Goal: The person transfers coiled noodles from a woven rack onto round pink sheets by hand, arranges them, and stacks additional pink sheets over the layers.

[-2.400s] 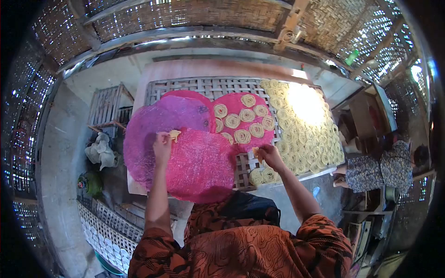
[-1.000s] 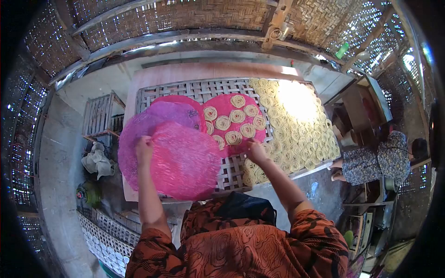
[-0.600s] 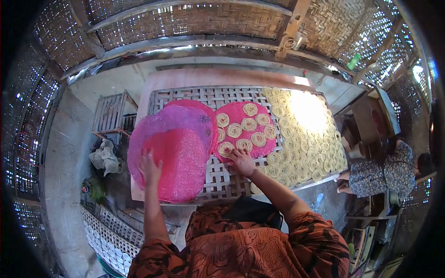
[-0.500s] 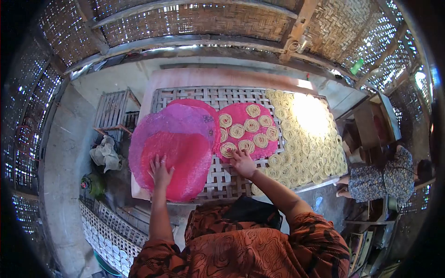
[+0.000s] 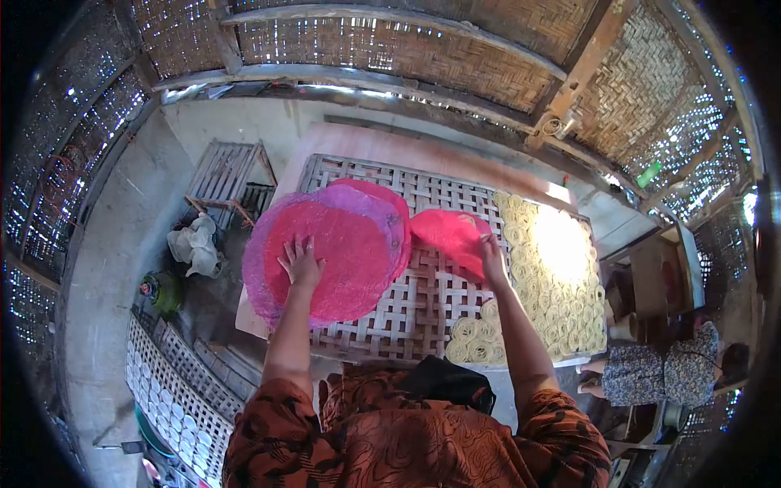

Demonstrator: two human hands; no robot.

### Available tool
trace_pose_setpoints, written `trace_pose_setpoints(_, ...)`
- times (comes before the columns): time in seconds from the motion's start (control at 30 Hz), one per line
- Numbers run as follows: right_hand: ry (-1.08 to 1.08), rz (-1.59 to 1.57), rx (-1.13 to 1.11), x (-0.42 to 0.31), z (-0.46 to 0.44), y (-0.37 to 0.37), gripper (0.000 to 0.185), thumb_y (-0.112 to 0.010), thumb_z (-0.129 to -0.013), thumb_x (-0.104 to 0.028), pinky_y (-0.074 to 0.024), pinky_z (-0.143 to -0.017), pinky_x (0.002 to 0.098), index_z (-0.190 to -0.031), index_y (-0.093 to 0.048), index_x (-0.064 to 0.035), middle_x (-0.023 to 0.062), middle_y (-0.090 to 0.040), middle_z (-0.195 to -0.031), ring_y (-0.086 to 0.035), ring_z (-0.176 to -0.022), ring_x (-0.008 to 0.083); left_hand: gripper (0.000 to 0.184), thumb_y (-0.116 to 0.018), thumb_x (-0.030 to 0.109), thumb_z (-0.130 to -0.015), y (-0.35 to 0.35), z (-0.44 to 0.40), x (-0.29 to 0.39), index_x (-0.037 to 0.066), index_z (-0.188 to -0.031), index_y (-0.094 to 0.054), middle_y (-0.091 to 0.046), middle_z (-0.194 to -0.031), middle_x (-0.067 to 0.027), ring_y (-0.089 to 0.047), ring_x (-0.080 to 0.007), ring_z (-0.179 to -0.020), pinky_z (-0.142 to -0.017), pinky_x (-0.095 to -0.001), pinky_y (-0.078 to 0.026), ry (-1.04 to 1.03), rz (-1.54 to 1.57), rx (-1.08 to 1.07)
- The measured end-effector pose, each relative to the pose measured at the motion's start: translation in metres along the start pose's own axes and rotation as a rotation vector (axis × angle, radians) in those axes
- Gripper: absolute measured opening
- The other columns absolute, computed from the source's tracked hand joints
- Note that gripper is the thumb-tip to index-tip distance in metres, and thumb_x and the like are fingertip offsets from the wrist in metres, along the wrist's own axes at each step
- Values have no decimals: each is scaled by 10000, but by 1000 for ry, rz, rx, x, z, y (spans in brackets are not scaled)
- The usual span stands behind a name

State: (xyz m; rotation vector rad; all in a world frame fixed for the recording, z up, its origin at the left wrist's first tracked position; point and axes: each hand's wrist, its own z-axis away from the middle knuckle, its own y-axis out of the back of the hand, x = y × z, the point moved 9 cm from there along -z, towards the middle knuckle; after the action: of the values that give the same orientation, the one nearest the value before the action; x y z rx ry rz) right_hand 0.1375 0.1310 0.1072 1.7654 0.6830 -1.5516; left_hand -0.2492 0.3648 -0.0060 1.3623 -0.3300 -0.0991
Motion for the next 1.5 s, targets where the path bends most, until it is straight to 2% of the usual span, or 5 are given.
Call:
trace_pose_setpoints(0.47, 675, 778, -703, -25, 152, -249, 353, -509, -838, -129, -470, -775, 467, -1165, -449, -13, 223, -579, -985, -583, -898, 375, 588, -392, 426, -955, -39, 126, 19, 63, -1399, -262, -400, -1360, -146, -453, -231, -1200, -1019, -333, -353, 331, 1956, -576)
trace_pose_setpoints(0.63, 374, 537, -973, 33, 173, -280, 431, -504, -856, -167, -464, -825, 466, -1254, -416, -25, 254, -553, -1104, -561, -1008, 403, 490, -448, 316, -952, -60, 117, -39, 25, -1339, -371, -476, -1299, -151, -469, -210, -1184, -965, -310, -388, -146, 815, -77)
trace_pose_setpoints(1.07, 4, 298, -544, 46, 69, -269, 258, -637, -836, -220, -477, -675, 315, -983, -620, -9, 136, -642, -853, -616, -751, 188, 163, -587, 172, -882, -39, 125, 18, 110, -1034, -584, -532, -824, 31, -468, -61, -664, -533, -221, -380, 249, 1836, -361)
trace_pose_setpoints(1.23, -196, -349, -411, 55, 43, -169, 140, -637, -821, -54, -472, -623, 294, -954, -626, -12, 31, -625, -845, -568, -714, 107, 132, -582, 153, -879, -39, 130, -38, 122, -1007, -577, -556, -836, 26, -506, -58, -684, -542, -207, -380, -476, 519, 492)
trace_pose_setpoints(1.5, -179, 255, -436, -42, 58, -22, 221, -583, -867, -119, -475, -738, 269, -1026, -608, 33, 61, -647, -868, -582, -773, 113, 443, -601, 97, -812, 3, 136, -48, 26, -1224, -454, -510, -1158, -194, -473, -370, -1090, -949, -443, -373, -46, 763, 455)
